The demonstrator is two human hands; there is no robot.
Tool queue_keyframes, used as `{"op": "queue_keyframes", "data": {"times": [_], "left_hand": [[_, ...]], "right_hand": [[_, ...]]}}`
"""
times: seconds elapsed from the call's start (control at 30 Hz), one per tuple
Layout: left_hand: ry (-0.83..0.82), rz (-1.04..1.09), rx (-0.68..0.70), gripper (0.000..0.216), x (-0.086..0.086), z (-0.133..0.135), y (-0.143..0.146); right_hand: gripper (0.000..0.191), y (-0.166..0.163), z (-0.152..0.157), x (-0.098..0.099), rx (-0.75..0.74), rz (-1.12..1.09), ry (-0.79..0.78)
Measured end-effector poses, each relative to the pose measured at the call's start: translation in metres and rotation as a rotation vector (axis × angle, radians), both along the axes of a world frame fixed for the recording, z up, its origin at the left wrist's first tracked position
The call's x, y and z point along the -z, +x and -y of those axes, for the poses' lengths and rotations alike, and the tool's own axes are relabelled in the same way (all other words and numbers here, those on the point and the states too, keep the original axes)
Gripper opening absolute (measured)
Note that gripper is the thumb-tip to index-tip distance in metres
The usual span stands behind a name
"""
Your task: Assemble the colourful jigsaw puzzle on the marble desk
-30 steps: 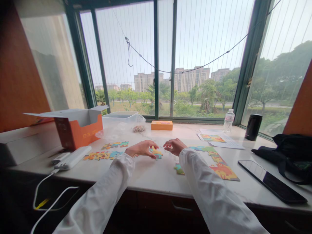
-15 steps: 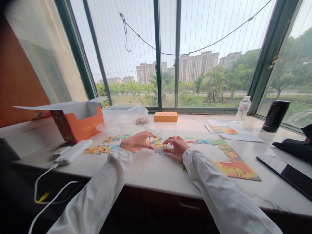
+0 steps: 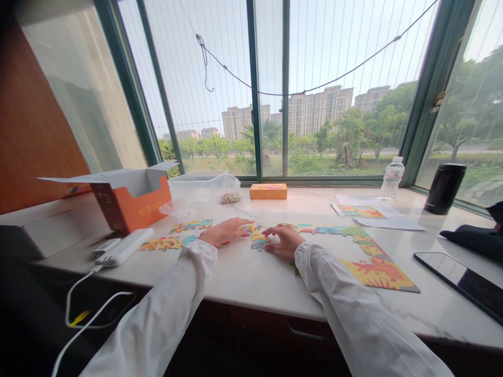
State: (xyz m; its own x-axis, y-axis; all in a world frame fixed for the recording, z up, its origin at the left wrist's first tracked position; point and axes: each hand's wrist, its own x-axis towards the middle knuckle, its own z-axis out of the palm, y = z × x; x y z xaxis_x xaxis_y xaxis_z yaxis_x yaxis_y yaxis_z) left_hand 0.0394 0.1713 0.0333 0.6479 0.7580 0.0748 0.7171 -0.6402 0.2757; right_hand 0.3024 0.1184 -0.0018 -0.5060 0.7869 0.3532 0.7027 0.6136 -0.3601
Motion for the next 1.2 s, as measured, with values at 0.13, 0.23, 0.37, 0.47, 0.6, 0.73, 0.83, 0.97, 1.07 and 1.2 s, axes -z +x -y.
{"op": "queue_keyframes", "data": {"times": [0.13, 0.23, 0.37, 0.47, 0.6, 0.73, 0.83, 0.97, 1.07, 1.2], "left_hand": [[-0.014, 0.019, 0.037, 0.059, 0.006, -0.005, 0.000], [-0.001, 0.027, 0.020, 0.057, 0.006, -0.004, 0.002], [0.070, 0.047, -0.005, 0.067, 0.002, -0.001, 0.004], [0.134, 0.072, -0.028, 0.073, 0.001, -0.001, 0.005], [0.223, 0.125, -0.120, 0.070, 0.000, -0.003, 0.005], [0.285, 0.175, -0.222, 0.070, 0.000, -0.005, 0.005], [0.295, 0.177, -0.285, 0.071, 0.001, -0.005, 0.005], [0.274, 0.157, -0.297, 0.072, 0.005, -0.004, 0.009], [0.236, 0.142, -0.276, 0.070, 0.008, -0.004, 0.014], [0.201, 0.142, -0.234, 0.069, 0.013, -0.004, 0.020]], "right_hand": [[0.038, 0.000, -0.002, 0.000, -0.022, -0.022, 0.002], [0.039, 0.001, -0.004, 0.001, -0.033, -0.038, 0.000], [0.040, 0.002, -0.003, 0.000, -0.033, -0.032, -0.010], [0.042, 0.003, -0.004, -0.001, -0.030, -0.025, -0.018], [0.043, 0.003, -0.004, -0.001, -0.033, -0.017, -0.019], [0.046, 0.001, -0.003, -0.001, -0.077, -0.029, -0.019], [0.048, -0.001, -0.002, -0.001, -0.110, -0.031, -0.007], [0.050, -0.003, -0.002, -0.001, -0.109, -0.019, 0.015], [0.050, -0.004, -0.001, -0.001, -0.105, -0.016, 0.025], [0.048, -0.004, 0.000, -0.001, -0.108, -0.029, 0.036]]}}
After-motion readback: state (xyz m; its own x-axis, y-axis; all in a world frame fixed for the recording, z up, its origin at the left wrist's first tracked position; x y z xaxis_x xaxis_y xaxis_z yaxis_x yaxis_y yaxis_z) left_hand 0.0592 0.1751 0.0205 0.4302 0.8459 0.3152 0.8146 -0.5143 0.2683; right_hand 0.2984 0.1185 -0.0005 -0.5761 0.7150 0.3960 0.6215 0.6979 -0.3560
